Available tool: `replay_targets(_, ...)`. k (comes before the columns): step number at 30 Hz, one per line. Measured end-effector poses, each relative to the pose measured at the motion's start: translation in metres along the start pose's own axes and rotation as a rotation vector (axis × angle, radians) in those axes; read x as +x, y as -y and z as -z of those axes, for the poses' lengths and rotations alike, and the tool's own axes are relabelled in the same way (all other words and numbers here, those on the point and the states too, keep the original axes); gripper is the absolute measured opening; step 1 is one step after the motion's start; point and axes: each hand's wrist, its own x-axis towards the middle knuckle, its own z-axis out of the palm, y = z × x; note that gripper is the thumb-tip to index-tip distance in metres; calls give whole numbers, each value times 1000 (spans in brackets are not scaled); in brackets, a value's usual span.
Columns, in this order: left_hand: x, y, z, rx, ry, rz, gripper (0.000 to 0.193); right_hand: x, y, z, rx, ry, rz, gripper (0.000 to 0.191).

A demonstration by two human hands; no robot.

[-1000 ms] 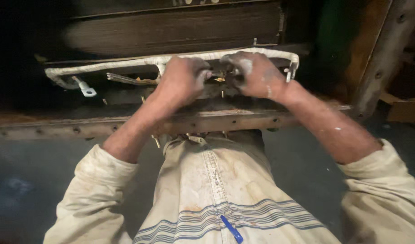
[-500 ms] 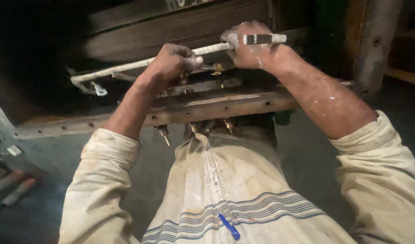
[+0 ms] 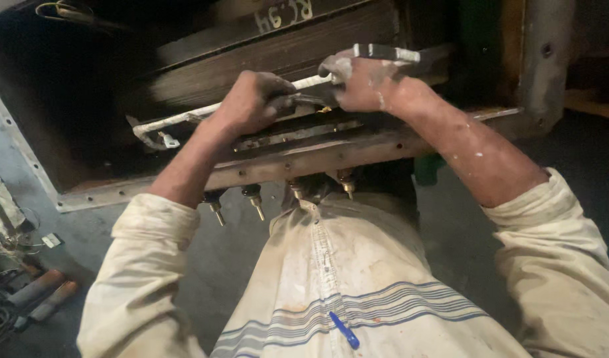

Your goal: The person uses a spanner to tighten and loosen bolts on a metal frame assembly with brass fittings inside a machine housing, repositioning the wrench on different fasteners and steadying parts with the other hand while working along the frame.

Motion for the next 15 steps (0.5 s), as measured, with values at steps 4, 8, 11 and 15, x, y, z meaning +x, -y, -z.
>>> replay_targets(4,-5,12,1,116,39,-221,24,-29,24,6,-89,-189,78,33)
replay_targets(8,0,11,9,366,213,-212,23,-70,55,6,-70,-299,6,28)
replay_targets(11,6,9,9,563,203,-315,23,-78,73,2,-231,-435,-58,20)
replay_targets(15,17,20,6,585,156,-464,17,-68,84,4,-315,-564,-80,15)
